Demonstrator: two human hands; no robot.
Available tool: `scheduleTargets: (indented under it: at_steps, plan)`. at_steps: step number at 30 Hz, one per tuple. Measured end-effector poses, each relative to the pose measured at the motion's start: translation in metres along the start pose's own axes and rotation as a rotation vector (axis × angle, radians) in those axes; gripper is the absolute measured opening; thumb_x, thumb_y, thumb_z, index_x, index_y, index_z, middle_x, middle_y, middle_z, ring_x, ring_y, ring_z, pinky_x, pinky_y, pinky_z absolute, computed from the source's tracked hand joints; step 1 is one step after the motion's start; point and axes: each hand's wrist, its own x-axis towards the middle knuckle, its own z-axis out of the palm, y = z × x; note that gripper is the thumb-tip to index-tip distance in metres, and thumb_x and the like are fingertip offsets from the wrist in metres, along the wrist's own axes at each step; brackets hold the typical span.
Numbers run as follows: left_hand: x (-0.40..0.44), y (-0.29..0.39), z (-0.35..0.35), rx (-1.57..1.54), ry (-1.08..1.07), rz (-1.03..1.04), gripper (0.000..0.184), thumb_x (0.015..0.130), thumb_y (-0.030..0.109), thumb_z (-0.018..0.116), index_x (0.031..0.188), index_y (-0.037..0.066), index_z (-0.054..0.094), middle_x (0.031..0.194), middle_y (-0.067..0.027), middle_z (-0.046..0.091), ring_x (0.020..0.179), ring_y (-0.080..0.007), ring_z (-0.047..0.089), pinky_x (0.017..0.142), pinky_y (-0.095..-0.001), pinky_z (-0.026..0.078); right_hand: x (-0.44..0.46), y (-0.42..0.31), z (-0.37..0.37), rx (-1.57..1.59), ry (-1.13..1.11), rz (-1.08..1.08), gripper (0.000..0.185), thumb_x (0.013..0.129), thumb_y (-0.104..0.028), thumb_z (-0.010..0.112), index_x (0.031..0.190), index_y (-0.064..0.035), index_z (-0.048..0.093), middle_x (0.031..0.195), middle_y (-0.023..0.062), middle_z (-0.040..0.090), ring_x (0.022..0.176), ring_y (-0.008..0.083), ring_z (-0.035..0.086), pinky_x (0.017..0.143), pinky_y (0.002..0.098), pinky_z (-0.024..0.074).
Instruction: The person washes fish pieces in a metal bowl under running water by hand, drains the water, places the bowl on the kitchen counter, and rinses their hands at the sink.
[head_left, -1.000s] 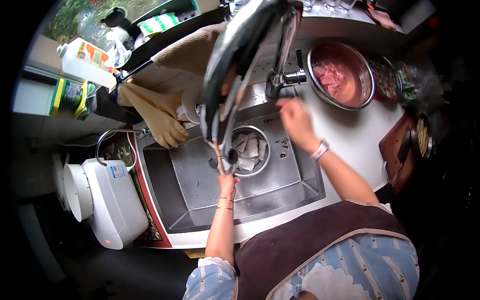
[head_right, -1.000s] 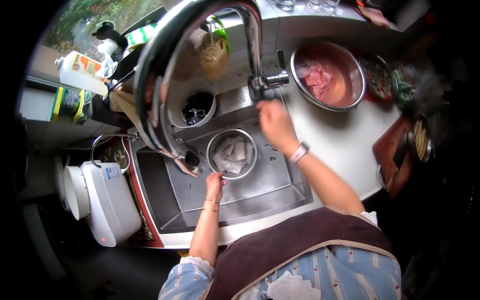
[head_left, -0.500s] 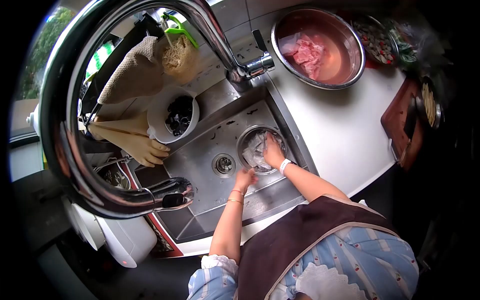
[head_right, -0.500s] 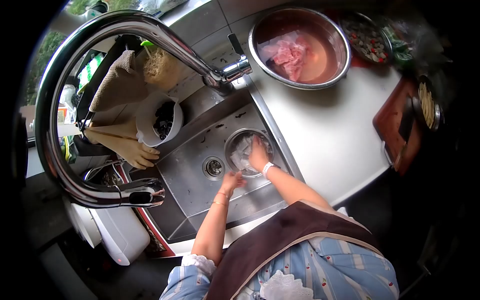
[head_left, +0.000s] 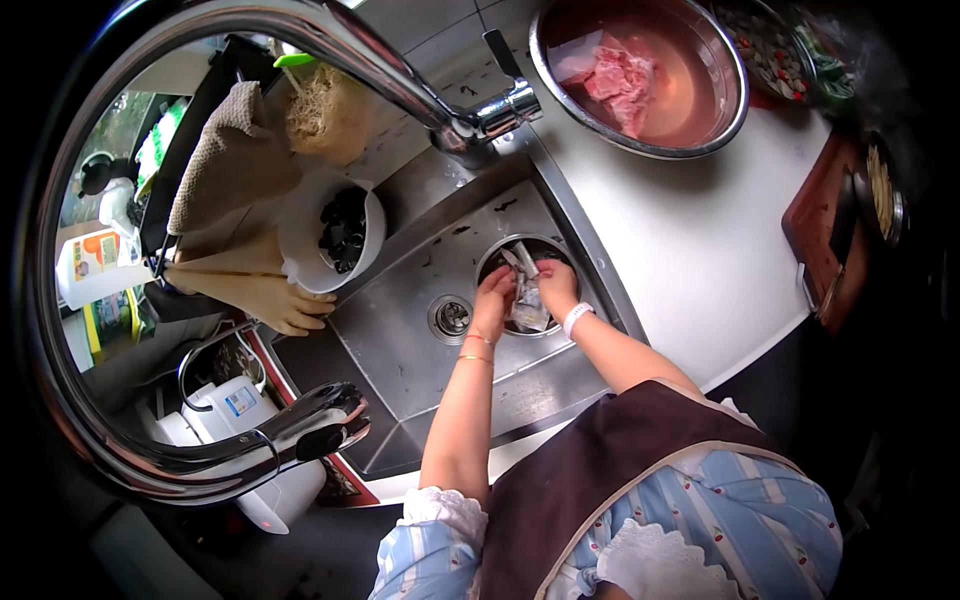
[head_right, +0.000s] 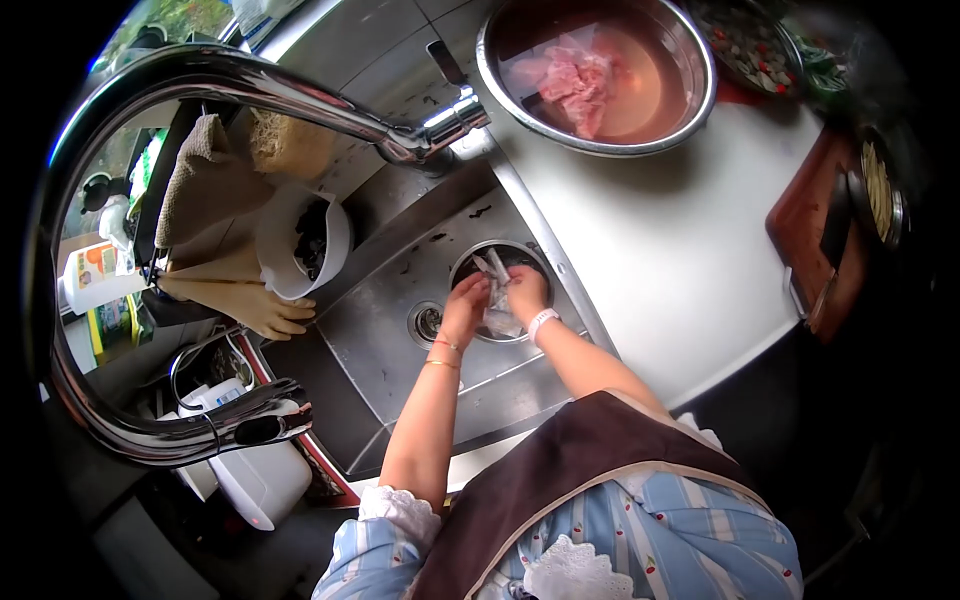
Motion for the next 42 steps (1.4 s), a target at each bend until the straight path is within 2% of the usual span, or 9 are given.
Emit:
scheduleTargets:
  at_steps: [3,5,8,14,20,25,28,36,42]
  plan:
    - [-0.014,-0.006,-0.006,0.17,0.146,0.094,0.04,0.086,0.011,0.052,0.123,-0.003,0.046,0.108,-0.0111,0.06,0.092,-0.0186,0.058,0.083,-0.0291,0.046,-0.022,0.001,-0.013,0.286,0.023,0.103,0.036,0.076,0.003,0.052,0.112,0.004,0.054,0.105,0.0174,0.062,0.099,0.0285,0.059,0.086,0.034,0.0455]
    - [-0.023,-0.024,-0.018,0.978,0.146,0.426,0.047,0.081,0.013,0.057,0.124,-0.003,0.045,0.115,-0.0172,0.057,0.098,-0.0281,0.057,0.085,-0.0344,0.045,-0.04,0.005,-0.018,0.225,0.096,0.067,0.043,0.074,0.001,0.053,0.117,0.0043,0.051,0.117,0.0213,0.055,0.111,0.0307,0.052,0.096,0.035,0.0391]
    - [-0.053,-0.019,0.019,1.419,0.116,0.404,0.055,0.07,0.012,0.067,0.119,-0.003,0.046,0.107,-0.0227,0.056,0.1,-0.0367,0.054,0.085,-0.0417,0.044,-0.05,0.006,-0.012,-0.072,0.136,0.045,0.047,0.073,0.0,0.053,0.119,0.0066,0.047,0.119,0.0249,0.052,0.113,0.035,0.049,0.098,0.0376,0.037]
    - [-0.028,-0.01,0.029,1.171,0.189,0.267,0.039,0.069,0.005,0.063,0.106,0.0,0.05,0.098,-0.0226,0.058,0.094,-0.0393,0.054,0.082,-0.0434,0.044,-0.029,-0.023,-0.008,-0.221,0.194,-0.037,0.045,0.07,0.005,0.051,0.115,0.0031,0.05,0.106,0.0264,0.057,0.101,0.0412,0.053,0.091,0.0414,0.0417]
    - [-0.027,0.009,0.018,0.997,0.375,0.604,0.041,0.077,-0.001,0.051,0.117,-0.003,0.045,0.108,-0.0274,0.055,0.101,-0.0413,0.053,0.086,-0.0405,0.044,-0.041,-0.032,-0.023,-0.367,0.098,-0.216,0.046,0.072,0.003,0.05,0.118,0.0027,0.05,0.114,0.0295,0.052,0.104,0.0421,0.052,0.092,0.0417,0.0411]
    - [0.008,-0.018,-0.007,0.444,0.083,0.125,0.055,0.085,0.013,0.059,0.131,0.0,0.033,0.127,-0.0122,0.047,0.116,-0.0214,0.045,0.096,-0.0299,0.035,-0.021,-0.005,0.003,0.004,0.109,0.027,0.072,0.073,-0.018,0.065,0.132,0.0035,0.03,0.13,0.0262,0.042,0.121,0.0377,0.041,0.102,0.0375,0.0322]
    - [0.004,-0.002,0.016,0.182,0.099,-0.022,0.055,0.086,0.017,0.06,0.131,0.0,0.034,0.127,-0.0129,0.047,0.116,-0.0209,0.045,0.098,-0.03,0.034,-0.008,-0.004,0.01,0.139,0.009,0.174,0.071,0.077,-0.016,0.066,0.135,0.0006,0.028,0.136,0.0208,0.038,0.125,0.0298,0.038,0.103,0.0329,0.0295]
    - [-0.009,-0.007,0.011,0.53,0.244,0.136,0.026,0.081,0.012,0.062,0.104,0.0,0.056,0.096,-0.008,0.06,0.087,-0.0135,0.055,0.076,-0.0249,0.043,-0.019,-0.026,-0.026,-0.266,-0.056,0.002,0.038,0.075,-0.017,0.065,0.107,0.0033,0.06,0.099,0.0213,0.063,0.094,0.0317,0.061,0.081,0.0337,0.0472]
    - [-0.016,-0.003,0.004,0.682,0.283,0.332,0.037,0.076,-0.006,0.042,0.112,-0.004,0.052,0.109,-0.0144,0.059,0.104,-0.0242,0.055,0.092,-0.0296,0.04,-0.026,-0.064,-0.038,-0.53,-0.084,-0.08,0.035,0.078,-0.008,0.052,0.11,0.0054,0.057,0.099,0.0263,0.06,0.095,0.0384,0.058,0.087,0.0415,0.045]
